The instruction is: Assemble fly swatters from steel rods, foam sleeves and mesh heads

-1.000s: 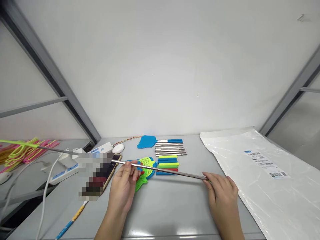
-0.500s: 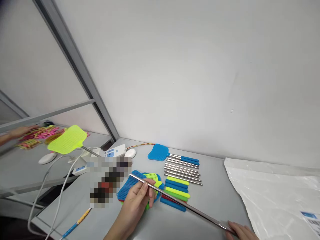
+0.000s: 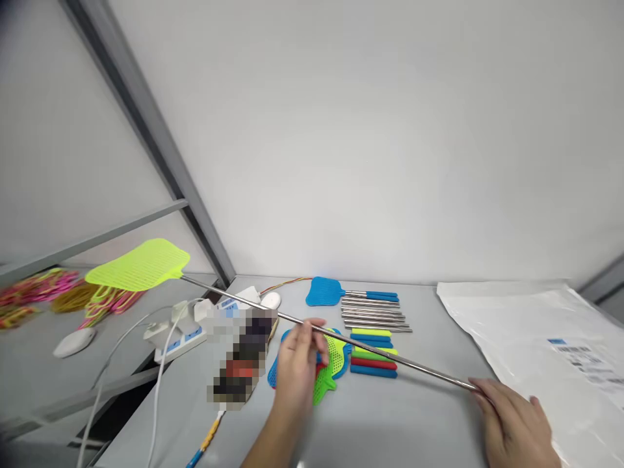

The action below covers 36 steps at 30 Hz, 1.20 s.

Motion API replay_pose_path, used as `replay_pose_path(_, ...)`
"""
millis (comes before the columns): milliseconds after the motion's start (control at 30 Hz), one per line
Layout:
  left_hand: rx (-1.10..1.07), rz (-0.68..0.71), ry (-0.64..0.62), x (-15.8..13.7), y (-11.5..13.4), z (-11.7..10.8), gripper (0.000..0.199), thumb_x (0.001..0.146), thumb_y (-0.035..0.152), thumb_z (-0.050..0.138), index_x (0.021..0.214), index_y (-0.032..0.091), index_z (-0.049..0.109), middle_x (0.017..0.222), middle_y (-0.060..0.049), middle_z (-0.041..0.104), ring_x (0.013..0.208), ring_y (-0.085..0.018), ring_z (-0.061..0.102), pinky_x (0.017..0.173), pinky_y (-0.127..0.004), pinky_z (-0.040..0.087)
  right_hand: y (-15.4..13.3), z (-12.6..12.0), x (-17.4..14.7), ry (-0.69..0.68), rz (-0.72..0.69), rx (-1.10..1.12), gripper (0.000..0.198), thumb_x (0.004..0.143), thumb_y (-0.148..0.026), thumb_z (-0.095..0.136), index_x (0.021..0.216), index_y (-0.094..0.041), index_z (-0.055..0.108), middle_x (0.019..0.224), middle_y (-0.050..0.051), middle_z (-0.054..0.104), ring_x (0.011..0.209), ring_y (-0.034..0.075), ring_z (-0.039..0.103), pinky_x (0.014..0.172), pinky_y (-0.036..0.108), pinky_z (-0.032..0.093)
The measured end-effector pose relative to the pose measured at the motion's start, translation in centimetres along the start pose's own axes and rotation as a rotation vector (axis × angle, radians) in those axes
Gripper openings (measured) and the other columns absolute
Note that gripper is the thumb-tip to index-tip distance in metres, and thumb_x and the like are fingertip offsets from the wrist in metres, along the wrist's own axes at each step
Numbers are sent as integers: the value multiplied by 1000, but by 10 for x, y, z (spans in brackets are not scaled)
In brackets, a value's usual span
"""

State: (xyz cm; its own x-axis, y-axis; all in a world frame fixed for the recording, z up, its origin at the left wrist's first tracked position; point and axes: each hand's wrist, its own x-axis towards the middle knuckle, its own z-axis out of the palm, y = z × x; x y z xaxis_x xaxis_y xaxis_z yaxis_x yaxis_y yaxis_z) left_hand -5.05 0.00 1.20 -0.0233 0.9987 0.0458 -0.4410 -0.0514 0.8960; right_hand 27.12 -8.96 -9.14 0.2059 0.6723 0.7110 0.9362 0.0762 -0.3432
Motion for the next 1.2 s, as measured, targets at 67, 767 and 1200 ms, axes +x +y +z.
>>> replay_pose_path(67, 50, 49, 30, 10, 15, -4, 31, 88, 46, 59, 94, 17, 64, 62, 3, 51, 53, -9, 50, 52, -21, 39, -13, 0, 3, -40, -69, -30, 28, 92, -44, 44, 104, -26, 62, 98, 6, 68, 86, 26, 64, 104, 53, 35)
replay_pose_path(767, 78, 74, 152, 14, -27, 62, 31, 84, 44, 65, 90, 14, 68, 53, 5, 44, 49, -7, 39, 48, -19, 31, -45, 0, 82, -208, -203, 123, 18, 97, -27, 45, 100, -22, 62, 82, 5, 65, 76, 19, 58, 68, 33, 35)
replay_pose_path(1200, -89, 156, 184, 28, 7, 17, 37, 84, 51, 62, 95, 17, 68, 61, 4, 47, 55, -7, 44, 55, -18, 38, -51, 9, 66, -165, -208, 126, 18, 96, -33, 48, 95, -23, 64, 80, 3, 65, 75, 18, 59, 69, 32, 36)
